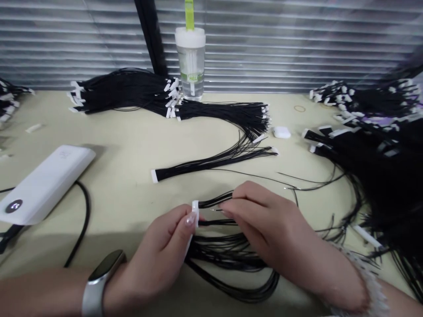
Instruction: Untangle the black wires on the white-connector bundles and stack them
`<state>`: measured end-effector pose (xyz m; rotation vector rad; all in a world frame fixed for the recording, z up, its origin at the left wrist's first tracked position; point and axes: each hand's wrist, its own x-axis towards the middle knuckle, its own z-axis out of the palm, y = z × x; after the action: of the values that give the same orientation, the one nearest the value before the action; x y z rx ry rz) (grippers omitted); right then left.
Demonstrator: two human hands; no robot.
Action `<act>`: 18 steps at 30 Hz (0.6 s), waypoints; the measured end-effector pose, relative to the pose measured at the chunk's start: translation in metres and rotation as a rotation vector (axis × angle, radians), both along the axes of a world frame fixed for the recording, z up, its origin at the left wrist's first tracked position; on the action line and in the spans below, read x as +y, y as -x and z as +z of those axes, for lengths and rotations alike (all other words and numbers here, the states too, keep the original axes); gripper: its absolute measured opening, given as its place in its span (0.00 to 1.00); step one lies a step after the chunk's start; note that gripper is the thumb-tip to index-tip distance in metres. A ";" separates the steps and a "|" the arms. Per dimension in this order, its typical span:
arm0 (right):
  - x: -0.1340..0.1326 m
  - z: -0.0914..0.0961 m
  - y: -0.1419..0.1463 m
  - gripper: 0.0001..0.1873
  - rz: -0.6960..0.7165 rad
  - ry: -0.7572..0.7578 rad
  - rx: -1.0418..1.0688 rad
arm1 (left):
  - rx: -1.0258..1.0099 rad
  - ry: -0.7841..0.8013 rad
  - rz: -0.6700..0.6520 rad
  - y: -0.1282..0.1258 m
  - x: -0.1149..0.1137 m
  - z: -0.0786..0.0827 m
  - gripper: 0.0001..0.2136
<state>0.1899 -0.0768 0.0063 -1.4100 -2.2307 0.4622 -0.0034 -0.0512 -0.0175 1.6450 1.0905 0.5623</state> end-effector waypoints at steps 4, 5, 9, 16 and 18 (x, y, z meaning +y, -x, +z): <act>0.003 -0.004 -0.001 0.11 0.004 -0.091 -0.034 | 0.014 -0.030 0.010 -0.007 -0.001 -0.003 0.16; 0.004 -0.006 -0.001 0.12 0.001 -0.116 -0.046 | 0.022 -0.039 0.016 -0.008 -0.002 -0.004 0.16; 0.006 -0.010 0.001 0.11 0.015 -0.130 -0.116 | 0.043 -0.084 0.028 -0.013 -0.003 -0.003 0.16; 0.006 -0.012 0.003 0.08 0.021 -0.147 -0.215 | 0.017 -0.088 -0.005 -0.015 -0.004 -0.004 0.15; 0.006 -0.013 0.003 0.07 0.014 -0.154 -0.225 | 0.018 -0.103 -0.012 -0.015 -0.003 -0.005 0.15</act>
<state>0.1872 -0.0708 -0.0069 -1.4265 -2.3957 0.1372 0.0114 -0.0542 -0.0226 1.7469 1.0797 0.6057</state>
